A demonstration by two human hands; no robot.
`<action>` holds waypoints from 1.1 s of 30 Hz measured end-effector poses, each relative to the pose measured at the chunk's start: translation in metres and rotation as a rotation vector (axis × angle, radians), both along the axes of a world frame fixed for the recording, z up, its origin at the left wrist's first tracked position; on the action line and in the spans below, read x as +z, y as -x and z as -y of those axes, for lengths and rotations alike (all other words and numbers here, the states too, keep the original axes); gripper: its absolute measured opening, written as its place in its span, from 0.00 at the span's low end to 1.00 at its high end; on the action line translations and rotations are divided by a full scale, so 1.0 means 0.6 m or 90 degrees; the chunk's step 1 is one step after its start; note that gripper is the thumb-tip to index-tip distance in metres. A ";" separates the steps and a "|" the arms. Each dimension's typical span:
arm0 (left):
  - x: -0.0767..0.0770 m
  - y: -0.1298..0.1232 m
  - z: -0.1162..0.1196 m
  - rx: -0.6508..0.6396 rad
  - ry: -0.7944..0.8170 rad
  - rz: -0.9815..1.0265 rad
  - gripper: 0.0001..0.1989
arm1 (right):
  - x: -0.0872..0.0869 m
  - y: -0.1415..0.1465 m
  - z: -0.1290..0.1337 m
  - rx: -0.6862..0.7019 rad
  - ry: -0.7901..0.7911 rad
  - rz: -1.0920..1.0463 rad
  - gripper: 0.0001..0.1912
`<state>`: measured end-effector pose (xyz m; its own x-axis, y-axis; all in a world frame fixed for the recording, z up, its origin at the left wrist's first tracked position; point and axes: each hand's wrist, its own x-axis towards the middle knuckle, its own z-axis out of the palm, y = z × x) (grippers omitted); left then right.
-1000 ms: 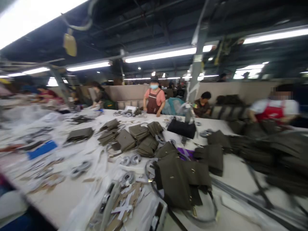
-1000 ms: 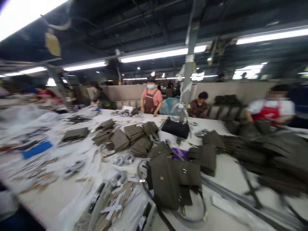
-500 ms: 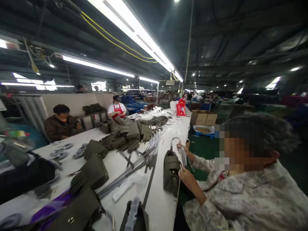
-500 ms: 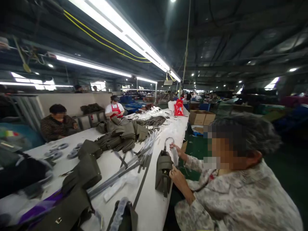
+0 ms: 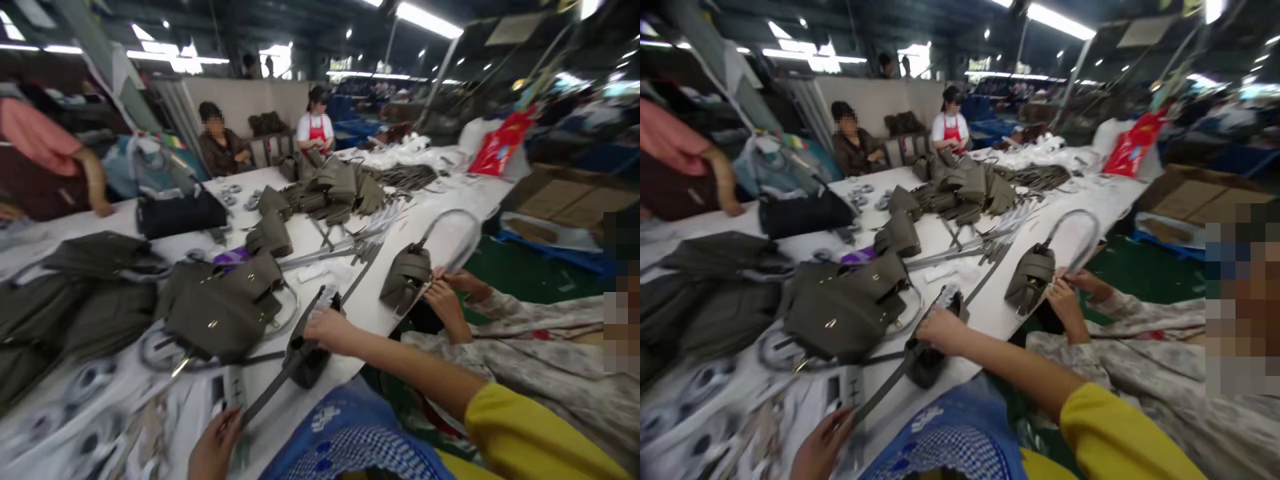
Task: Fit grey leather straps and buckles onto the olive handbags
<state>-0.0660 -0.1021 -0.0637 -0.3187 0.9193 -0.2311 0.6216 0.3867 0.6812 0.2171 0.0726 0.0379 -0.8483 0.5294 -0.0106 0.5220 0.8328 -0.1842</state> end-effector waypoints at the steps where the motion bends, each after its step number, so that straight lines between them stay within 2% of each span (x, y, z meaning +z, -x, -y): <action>1: 0.006 0.005 -0.001 -0.028 0.020 -0.008 0.12 | 0.003 -0.002 -0.011 0.023 0.015 -0.014 0.14; 3: 0.016 -0.006 -0.023 -0.059 -0.043 -0.045 0.16 | 0.007 -0.004 -0.026 0.059 0.019 -0.040 0.14; 8: 0.025 -0.101 -0.093 -0.206 -0.124 0.089 0.19 | 0.008 0.002 -0.016 0.043 -0.002 -0.081 0.17; 11: 0.016 -0.140 -0.108 -0.192 -0.144 0.103 0.16 | 0.000 -0.002 0.007 -0.019 -0.024 -0.138 0.23; 13: 0.009 -0.147 -0.112 -0.171 -0.149 0.107 0.11 | -0.011 -0.012 0.031 -0.089 -0.046 -0.214 0.25; 15: 0.006 -0.146 -0.116 -0.161 -0.152 0.121 0.06 | -0.028 -0.024 0.063 -0.171 -0.046 -0.317 0.23; 18: 0.006 -0.141 -0.122 -0.154 -0.152 0.153 0.04 | -0.064 -0.036 0.113 -0.262 0.058 -0.400 0.13; 19: 0.006 -0.141 -0.123 -0.153 -0.151 0.160 0.04 | -0.078 -0.035 0.125 -0.274 0.106 -0.387 0.12; 21: 0.007 -0.142 -0.126 -0.158 -0.148 0.169 0.04 | -0.103 -0.023 0.136 -0.280 0.177 -0.326 0.17; 23: 0.008 -0.146 -0.127 -0.166 -0.145 0.173 0.04 | -0.120 -0.004 0.130 -0.275 0.208 -0.262 0.22; 24: 0.009 -0.147 -0.128 -0.169 -0.143 0.172 0.04 | -0.124 0.006 0.123 -0.274 0.222 -0.235 0.21; 26: 0.018 -0.148 -0.129 -0.173 -0.138 0.169 0.04 | -0.122 0.019 0.105 -0.276 0.256 -0.196 0.12; 28: 0.037 -0.149 -0.130 -0.176 -0.133 0.170 0.05 | -0.104 0.022 0.089 -0.275 0.293 -0.198 0.08; 30: 0.070 -0.149 -0.131 -0.178 -0.133 0.189 0.06 | -0.074 0.015 0.077 -0.269 0.352 -0.260 0.09; 33: 0.138 -0.148 -0.136 -0.180 -0.145 0.246 0.10 | -0.016 -0.002 0.063 -0.260 0.465 -0.378 0.13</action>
<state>0.0228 -0.0205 0.0190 0.0178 0.9976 -0.0675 0.3672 0.0562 0.9284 0.2183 0.0348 0.0283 -0.5782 0.8117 -0.0826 0.3995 0.1934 -0.8961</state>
